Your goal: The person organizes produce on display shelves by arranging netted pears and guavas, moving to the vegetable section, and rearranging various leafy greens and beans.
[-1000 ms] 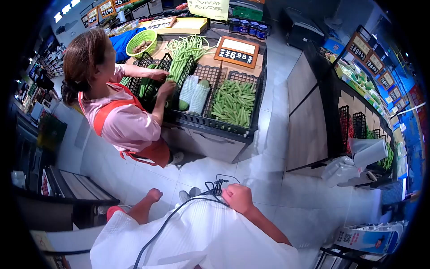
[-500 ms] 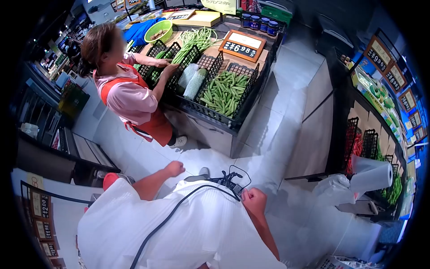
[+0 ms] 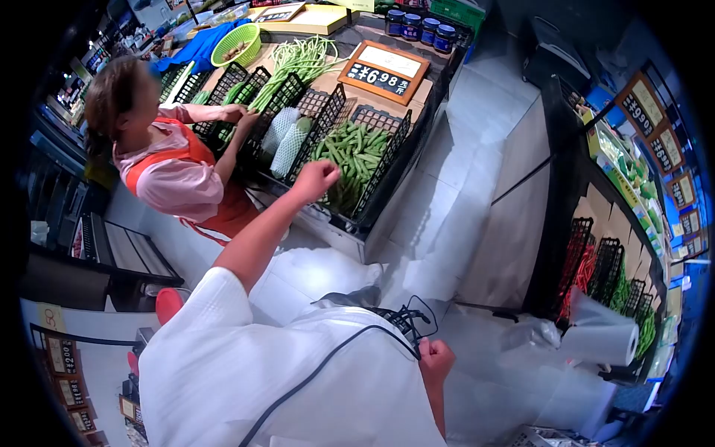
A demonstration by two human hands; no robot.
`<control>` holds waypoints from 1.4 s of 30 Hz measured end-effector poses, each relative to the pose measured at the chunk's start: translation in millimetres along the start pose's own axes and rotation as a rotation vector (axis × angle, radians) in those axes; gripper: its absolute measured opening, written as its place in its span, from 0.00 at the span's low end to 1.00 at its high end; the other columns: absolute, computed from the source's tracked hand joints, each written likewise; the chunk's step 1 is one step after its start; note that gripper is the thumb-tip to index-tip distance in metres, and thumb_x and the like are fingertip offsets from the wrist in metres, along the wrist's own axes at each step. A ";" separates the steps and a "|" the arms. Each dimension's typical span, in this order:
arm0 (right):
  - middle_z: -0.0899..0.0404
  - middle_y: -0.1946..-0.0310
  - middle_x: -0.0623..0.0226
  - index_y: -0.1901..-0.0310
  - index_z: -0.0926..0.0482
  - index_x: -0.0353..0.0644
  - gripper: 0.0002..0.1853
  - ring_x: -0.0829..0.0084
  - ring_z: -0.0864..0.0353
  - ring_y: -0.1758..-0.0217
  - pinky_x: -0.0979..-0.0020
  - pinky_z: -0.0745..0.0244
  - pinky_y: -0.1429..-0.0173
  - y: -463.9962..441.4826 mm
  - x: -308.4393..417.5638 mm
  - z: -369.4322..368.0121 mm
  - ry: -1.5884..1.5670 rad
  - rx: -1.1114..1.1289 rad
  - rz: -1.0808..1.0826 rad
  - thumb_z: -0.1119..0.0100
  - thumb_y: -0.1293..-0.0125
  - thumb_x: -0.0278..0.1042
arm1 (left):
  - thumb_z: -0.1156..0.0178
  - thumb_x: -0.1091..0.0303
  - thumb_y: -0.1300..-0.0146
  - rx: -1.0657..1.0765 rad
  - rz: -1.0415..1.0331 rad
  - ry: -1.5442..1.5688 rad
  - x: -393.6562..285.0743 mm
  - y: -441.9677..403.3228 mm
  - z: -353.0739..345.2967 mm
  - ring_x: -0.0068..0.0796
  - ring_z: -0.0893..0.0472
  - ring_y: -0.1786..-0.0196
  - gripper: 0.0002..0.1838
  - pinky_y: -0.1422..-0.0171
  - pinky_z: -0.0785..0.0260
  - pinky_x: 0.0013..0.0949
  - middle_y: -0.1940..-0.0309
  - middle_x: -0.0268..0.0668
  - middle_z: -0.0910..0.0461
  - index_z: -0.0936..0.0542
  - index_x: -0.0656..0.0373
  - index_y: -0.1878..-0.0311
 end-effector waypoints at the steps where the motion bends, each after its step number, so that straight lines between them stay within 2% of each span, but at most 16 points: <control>1: 0.38 0.86 0.63 0.81 0.34 0.36 0.24 0.72 0.43 0.80 0.63 0.42 0.74 -14.0 -1.8 5.6 0.003 -0.022 -0.002 0.29 0.35 0.32 | 0.34 0.59 0.32 -0.016 0.028 -0.047 6.1 -30.1 -11.1 0.45 0.13 0.66 0.13 0.57 0.22 0.44 0.71 0.44 0.14 0.13 0.60 0.62; 6: 0.34 0.86 0.60 0.81 0.31 0.37 0.22 0.65 0.36 0.82 0.61 0.40 0.74 -97.8 26.6 14.9 0.170 0.011 0.106 0.29 0.35 0.33 | 0.36 0.52 0.32 0.007 0.232 -0.366 -4.9 -121.6 -33.1 0.49 0.12 0.52 0.18 0.45 0.20 0.50 0.56 0.49 0.11 0.11 0.57 0.56; 9: 0.31 0.86 0.59 0.81 0.29 0.37 0.21 0.61 0.34 0.82 0.59 0.38 0.73 -141.9 55.8 12.2 0.217 0.014 0.224 0.28 0.36 0.33 | 0.37 0.42 0.33 0.167 0.346 -0.510 14.2 -149.7 -58.1 0.51 0.13 0.49 0.27 0.43 0.20 0.50 0.55 0.50 0.12 0.11 0.59 0.53; 12: 0.31 0.86 0.59 0.81 0.29 0.37 0.20 0.62 0.34 0.83 0.60 0.37 0.73 -184.9 68.0 -2.3 0.178 0.047 0.238 0.28 0.37 0.33 | 0.39 0.47 0.32 0.203 0.388 -0.478 28.0 -160.9 -67.6 0.51 0.13 0.47 0.23 0.41 0.20 0.49 0.53 0.50 0.12 0.11 0.59 0.54; 14: 0.32 0.86 0.59 0.82 0.30 0.38 0.20 0.66 0.34 0.83 0.61 0.38 0.74 -212.3 78.8 -14.2 0.130 0.087 0.143 0.29 0.38 0.29 | 0.41 0.50 0.31 0.178 0.404 -0.454 37.6 -156.5 -63.2 0.52 0.13 0.49 0.21 0.42 0.20 0.48 0.53 0.51 0.12 0.11 0.59 0.54; 17: 0.32 0.86 0.59 0.82 0.32 0.37 0.20 0.68 0.33 0.83 0.62 0.39 0.74 -244.4 89.4 -25.9 0.024 0.134 0.204 0.30 0.39 0.27 | 0.41 0.51 0.30 0.100 0.381 -0.274 34.4 -128.5 -46.3 0.54 0.13 0.52 0.19 0.45 0.20 0.48 0.56 0.51 0.12 0.12 0.58 0.53; 21: 0.37 0.86 0.57 0.82 0.34 0.37 0.22 0.66 0.36 0.83 0.64 0.39 0.75 -283.2 104.4 -45.7 0.103 0.273 0.294 0.29 0.39 0.28 | 0.41 0.56 0.28 0.212 0.333 -0.141 19.5 -67.7 -47.9 0.56 0.15 0.53 0.16 0.47 0.23 0.51 0.58 0.51 0.13 0.15 0.59 0.54; 24: 0.37 0.85 0.56 0.82 0.35 0.37 0.22 0.64 0.37 0.84 0.64 0.39 0.75 -312.0 118.9 -57.3 0.030 0.360 0.326 0.29 0.38 0.28 | 0.38 0.54 0.27 0.260 0.369 -0.178 20.6 -37.6 -64.4 0.54 0.15 0.61 0.17 0.52 0.23 0.48 0.64 0.50 0.14 0.15 0.60 0.54; 27: 0.36 0.85 0.56 0.82 0.35 0.38 0.22 0.64 0.37 0.83 0.64 0.40 0.76 -345.0 123.5 -65.5 0.037 0.437 0.391 0.29 0.38 0.26 | 0.38 0.46 0.28 0.338 0.462 -0.158 11.0 -31.8 -71.1 0.54 0.16 0.55 0.23 0.49 0.24 0.51 0.61 0.49 0.14 0.16 0.60 0.55; 31: 0.35 0.85 0.57 0.82 0.35 0.39 0.22 0.63 0.36 0.83 0.64 0.40 0.76 -383.5 130.1 -66.2 0.003 0.518 0.473 0.30 0.39 0.23 | 0.31 0.50 0.32 0.022 0.528 -0.137 -16.9 -58.2 -42.1 0.49 0.15 0.57 0.25 0.50 0.24 0.46 0.63 0.48 0.15 0.19 0.62 0.43; 32: 0.33 0.84 0.57 0.82 0.35 0.39 0.21 0.62 0.34 0.83 0.64 0.38 0.76 -391.3 133.1 -65.7 0.008 0.576 0.473 0.29 0.40 0.23 | 0.28 0.57 0.33 -0.104 0.521 -0.091 -22.1 -65.9 -33.0 0.44 0.17 0.61 0.28 0.52 0.24 0.43 0.67 0.46 0.17 0.22 0.63 0.37; 35: 0.30 0.84 0.57 0.81 0.33 0.39 0.21 0.62 0.33 0.83 0.64 0.36 0.76 -417.6 124.7 -72.0 -0.012 0.609 0.553 0.28 0.40 0.24 | 0.28 0.62 0.32 -0.547 0.472 0.014 -30.3 -77.4 -8.6 0.31 0.20 0.66 0.19 0.59 0.27 0.37 0.69 0.36 0.20 0.21 0.62 0.45; 36: 0.29 0.84 0.56 0.82 0.32 0.39 0.21 0.61 0.31 0.84 0.64 0.35 0.76 -424.8 128.9 -71.2 -0.023 0.613 0.595 0.27 0.39 0.26 | 0.30 0.63 0.31 -0.580 0.484 0.314 -3.2 -82.0 -15.3 0.23 0.25 0.71 0.13 0.66 0.32 0.30 0.73 0.29 0.24 0.22 0.58 0.54; 37: 0.29 0.84 0.56 0.82 0.32 0.39 0.21 0.61 0.31 0.84 0.64 0.34 0.76 -430.5 129.7 -71.8 -0.031 0.635 0.617 0.27 0.39 0.26 | 0.32 0.65 0.29 -0.486 0.642 0.711 -25.8 -82.7 -18.1 0.16 0.32 0.76 0.12 0.71 0.40 0.25 0.77 0.25 0.28 0.26 0.55 0.65; 39: 0.29 0.84 0.56 0.82 0.32 0.39 0.21 0.62 0.29 0.84 0.64 0.34 0.76 -443.0 131.3 -73.1 -0.046 0.674 0.658 0.28 0.38 0.27 | 0.37 0.67 0.27 -0.425 0.531 0.779 -84.7 -81.7 -9.5 0.14 0.35 0.78 0.17 0.74 0.42 0.24 0.80 0.24 0.30 0.28 0.54 0.74; 42: 0.26 0.84 0.59 0.82 0.30 0.39 0.22 0.64 0.27 0.83 0.65 0.33 0.75 -455.3 131.3 -79.7 -0.068 0.832 0.519 0.28 0.36 0.30 | 0.38 0.69 0.27 -0.320 0.410 0.606 -116.6 -66.8 -37.3 0.13 0.38 0.78 0.22 0.75 0.43 0.28 0.83 0.22 0.31 0.29 0.56 0.80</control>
Point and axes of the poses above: each hand's wrist, its own y-axis away from the middle knuckle, its own z-axis out of the back of the hand, x = y × z, the point moved 8 cm from there along -y, towards the middle knuckle
